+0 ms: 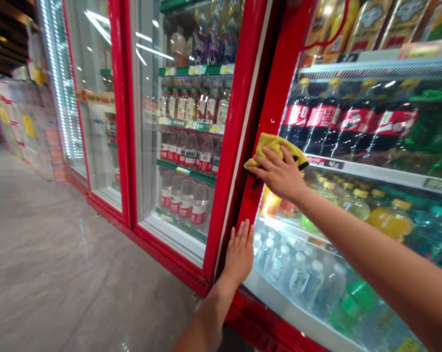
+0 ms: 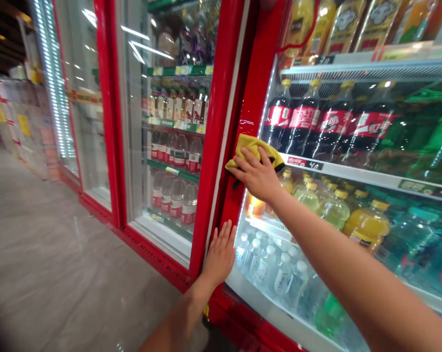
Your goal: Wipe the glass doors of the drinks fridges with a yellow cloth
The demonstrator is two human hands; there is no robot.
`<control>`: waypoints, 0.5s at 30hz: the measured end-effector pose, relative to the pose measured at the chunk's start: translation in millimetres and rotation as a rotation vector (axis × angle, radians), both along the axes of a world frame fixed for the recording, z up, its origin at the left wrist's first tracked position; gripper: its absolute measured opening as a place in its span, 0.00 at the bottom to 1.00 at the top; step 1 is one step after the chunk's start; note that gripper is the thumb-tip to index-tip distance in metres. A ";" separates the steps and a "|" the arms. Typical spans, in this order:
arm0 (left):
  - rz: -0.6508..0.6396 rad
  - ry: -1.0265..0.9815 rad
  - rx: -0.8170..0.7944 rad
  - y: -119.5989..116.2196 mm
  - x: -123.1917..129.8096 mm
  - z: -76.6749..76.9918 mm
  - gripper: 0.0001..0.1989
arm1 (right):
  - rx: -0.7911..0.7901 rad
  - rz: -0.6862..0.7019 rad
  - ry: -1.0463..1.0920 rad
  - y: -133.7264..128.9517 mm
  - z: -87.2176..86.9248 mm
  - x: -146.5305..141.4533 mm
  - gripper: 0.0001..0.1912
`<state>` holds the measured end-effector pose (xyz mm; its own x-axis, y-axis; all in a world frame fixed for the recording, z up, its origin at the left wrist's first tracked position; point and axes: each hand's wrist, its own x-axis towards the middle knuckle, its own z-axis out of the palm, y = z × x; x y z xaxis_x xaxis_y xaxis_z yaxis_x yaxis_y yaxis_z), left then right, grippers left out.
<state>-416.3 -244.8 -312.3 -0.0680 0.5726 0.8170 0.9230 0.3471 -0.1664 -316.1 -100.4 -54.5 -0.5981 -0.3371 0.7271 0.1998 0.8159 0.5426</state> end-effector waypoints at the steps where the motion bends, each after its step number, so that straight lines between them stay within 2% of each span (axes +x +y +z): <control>1: 0.001 0.016 -0.001 1.7 -1.0 9.5 0.35 | 0.007 -0.026 0.028 -0.1 26.8 -0.4 0.19; 3: 0.007 0.039 -0.001 4.8 -3.9 28.6 0.35 | -0.005 -0.094 0.101 -2.3 76.8 -0.4 0.19; 5: 0.009 0.056 0.002 7.7 -7.2 45.9 0.34 | -0.048 -0.147 0.159 -6.0 114.8 -0.2 0.20; 7: 0.005 0.071 0.006 10.2 -9.9 58.8 0.34 | -0.081 -0.178 0.187 -9.7 133.1 -1.0 0.21; 8: 0.002 0.077 0.009 11.3 -10.7 62.9 0.34 | -0.086 -0.184 0.194 -11.2 133.6 -2.1 0.21; 9: -0.002 0.080 0.013 12.3 -11.0 65.1 0.34 | -0.081 -0.185 0.195 -12.5 128.4 -3.5 0.21; 11: -0.009 0.078 0.020 14.0 -10.4 64.3 0.34 | -0.051 -0.169 0.182 -14.4 103.0 -7.3 0.22; 15: -0.010 0.050 0.020 17.0 -6.2 49.7 0.36 | 0.023 -0.100 0.093 -16.5 24.3 -14.3 0.21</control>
